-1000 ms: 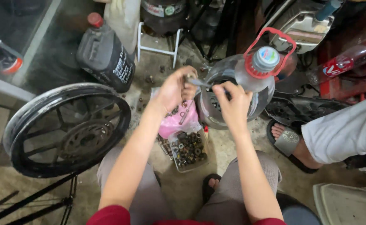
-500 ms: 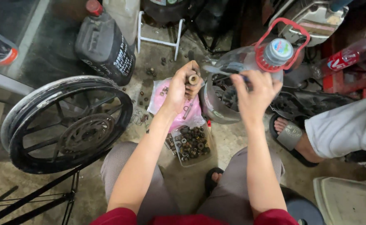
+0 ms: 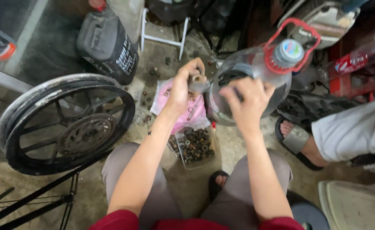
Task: The person sits on a low stool in a workshop and cleans small mechanical parts using a brush. They pick up each part from a pink plastic bag, scrub it with the brush, and place it into a clear plastic container. The person repeats this process for multiple items throughout the video.
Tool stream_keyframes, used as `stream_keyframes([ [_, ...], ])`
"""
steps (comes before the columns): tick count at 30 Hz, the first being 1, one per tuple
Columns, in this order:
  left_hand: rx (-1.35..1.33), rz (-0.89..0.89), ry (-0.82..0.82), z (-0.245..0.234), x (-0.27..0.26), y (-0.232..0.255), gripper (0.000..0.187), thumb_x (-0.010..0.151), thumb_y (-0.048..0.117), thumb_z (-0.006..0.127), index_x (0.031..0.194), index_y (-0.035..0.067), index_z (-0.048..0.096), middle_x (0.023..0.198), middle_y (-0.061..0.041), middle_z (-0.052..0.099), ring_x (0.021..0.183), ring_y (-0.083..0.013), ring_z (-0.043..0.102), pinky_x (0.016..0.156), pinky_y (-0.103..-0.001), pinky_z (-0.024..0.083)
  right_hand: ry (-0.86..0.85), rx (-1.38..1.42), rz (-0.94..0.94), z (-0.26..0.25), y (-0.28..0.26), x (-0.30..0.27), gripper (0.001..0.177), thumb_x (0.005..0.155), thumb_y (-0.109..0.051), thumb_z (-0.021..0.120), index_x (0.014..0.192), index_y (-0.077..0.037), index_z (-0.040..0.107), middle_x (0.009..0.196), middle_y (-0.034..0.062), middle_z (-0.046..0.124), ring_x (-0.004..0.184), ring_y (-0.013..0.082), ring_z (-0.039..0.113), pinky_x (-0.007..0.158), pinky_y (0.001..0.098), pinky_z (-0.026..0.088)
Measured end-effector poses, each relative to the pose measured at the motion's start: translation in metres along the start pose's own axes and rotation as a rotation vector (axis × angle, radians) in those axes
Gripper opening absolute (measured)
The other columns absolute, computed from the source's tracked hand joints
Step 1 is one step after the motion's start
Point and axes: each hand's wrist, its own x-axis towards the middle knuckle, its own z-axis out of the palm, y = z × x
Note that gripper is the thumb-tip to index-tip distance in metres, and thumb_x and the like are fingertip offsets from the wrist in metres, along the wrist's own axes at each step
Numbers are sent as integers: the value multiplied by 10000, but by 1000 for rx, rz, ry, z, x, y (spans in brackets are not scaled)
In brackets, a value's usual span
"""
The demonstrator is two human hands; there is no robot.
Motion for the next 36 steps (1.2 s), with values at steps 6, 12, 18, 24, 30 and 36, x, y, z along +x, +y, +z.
stream_keyframes([
  [6, 10, -40, -30, 2, -6, 9, 112, 839, 236, 518, 838, 126, 536, 494, -13, 318, 374, -49, 283, 288, -152, 185, 87, -67, 28, -19, 17, 8, 218, 1064, -333, 734, 881, -231, 674, 841, -49, 636, 842, 192, 539, 963, 376, 296],
  [12, -49, -42, -117, -4, -3, 1, 120, 860, 255, 489, 888, 140, 506, 505, 7, 230, 381, -61, 212, 310, -181, 145, 191, -184, 19, -2, 36, 5, 239, 1026, -407, 801, 953, -202, 702, 869, -13, 668, 829, 209, 571, 943, 390, 321],
  [18, -23, -11, -62, -5, -5, -2, 125, 892, 244, 507, 918, 132, 558, 524, 10, 330, 370, -45, 256, 288, -179, 184, 41, -12, -26, 2, 7, -2, 266, 945, -449, 794, 878, -211, 697, 782, -45, 649, 816, 191, 581, 946, 393, 314],
  [24, -53, 5, -116, 4, -8, 7, 250, 950, 218, 437, 1118, 151, 611, 581, 9, 336, 444, -34, 232, 336, -155, 164, 269, -40, 153, -11, 49, 2, 237, 1106, -361, 711, 972, -168, 730, 702, -14, 511, 730, 174, 504, 941, 341, 322],
  [30, -122, 39, -132, -1, -9, -2, 159, 1045, 281, 556, 1086, 132, 598, 880, -129, 619, 485, -10, 342, 357, -135, 228, 201, 26, 84, -8, 16, 5, 277, 1066, -408, 731, 910, -181, 706, 680, -37, 521, 713, 161, 516, 935, 319, 307],
  [36, -92, -73, -28, 1, -14, 2, 232, 988, 350, 636, 883, 183, 513, 631, 45, 373, 444, -5, 258, 345, -153, 146, 125, 38, 3, -10, 3, 4, 347, 1036, -499, 708, 938, -166, 707, 747, 1, 601, 736, 193, 539, 932, 369, 307],
])
